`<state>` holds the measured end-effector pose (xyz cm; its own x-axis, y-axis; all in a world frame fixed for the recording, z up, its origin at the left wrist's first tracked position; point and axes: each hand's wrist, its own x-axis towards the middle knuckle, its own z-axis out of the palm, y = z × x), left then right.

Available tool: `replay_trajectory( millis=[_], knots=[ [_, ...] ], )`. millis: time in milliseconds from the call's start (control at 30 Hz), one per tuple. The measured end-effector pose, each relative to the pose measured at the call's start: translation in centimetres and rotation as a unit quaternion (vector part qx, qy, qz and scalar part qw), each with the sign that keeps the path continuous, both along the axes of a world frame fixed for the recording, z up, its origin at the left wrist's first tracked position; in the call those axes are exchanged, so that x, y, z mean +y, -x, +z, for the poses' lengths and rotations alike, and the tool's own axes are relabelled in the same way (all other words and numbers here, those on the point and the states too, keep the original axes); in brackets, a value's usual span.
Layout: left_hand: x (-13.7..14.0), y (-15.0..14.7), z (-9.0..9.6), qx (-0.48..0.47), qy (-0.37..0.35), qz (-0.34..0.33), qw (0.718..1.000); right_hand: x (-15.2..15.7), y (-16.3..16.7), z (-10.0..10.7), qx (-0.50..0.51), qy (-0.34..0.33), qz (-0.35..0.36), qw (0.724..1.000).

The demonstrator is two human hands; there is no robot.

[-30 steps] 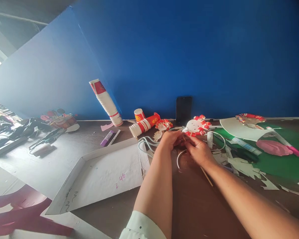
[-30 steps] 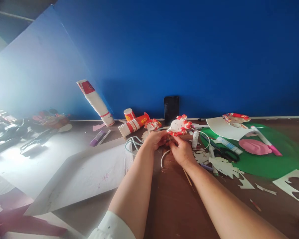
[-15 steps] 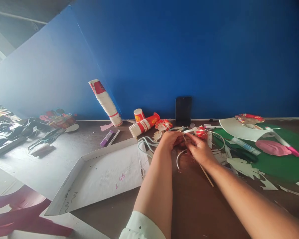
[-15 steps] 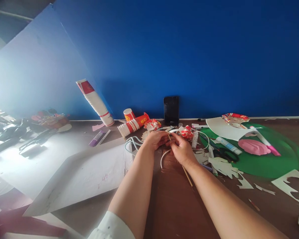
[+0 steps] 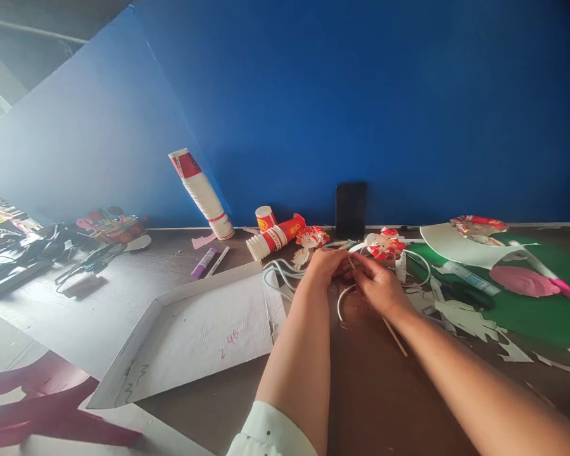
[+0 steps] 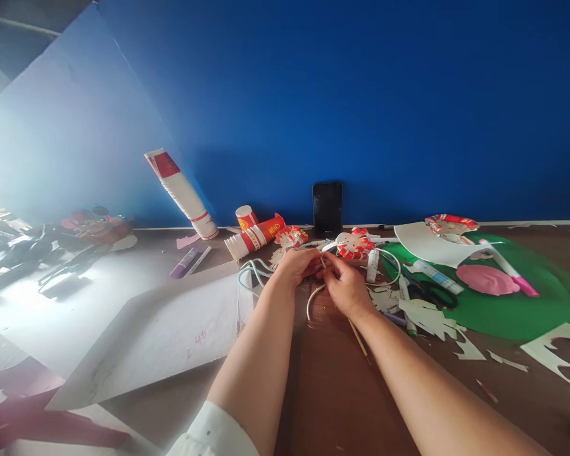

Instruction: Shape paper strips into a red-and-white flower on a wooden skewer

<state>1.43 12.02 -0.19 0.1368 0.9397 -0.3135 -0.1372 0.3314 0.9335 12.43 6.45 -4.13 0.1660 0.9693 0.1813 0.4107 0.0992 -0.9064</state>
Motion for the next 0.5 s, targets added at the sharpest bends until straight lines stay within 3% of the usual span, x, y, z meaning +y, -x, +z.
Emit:
replay_trajectory(
  millis=[500],
  knots=[
    [0.43, 0.17, -0.37, -0.038, 0.037, -0.01, 0.999, -0.34, -0.02, 0.6, 0.038, 0.014, -0.009, 0.999]
  ],
)
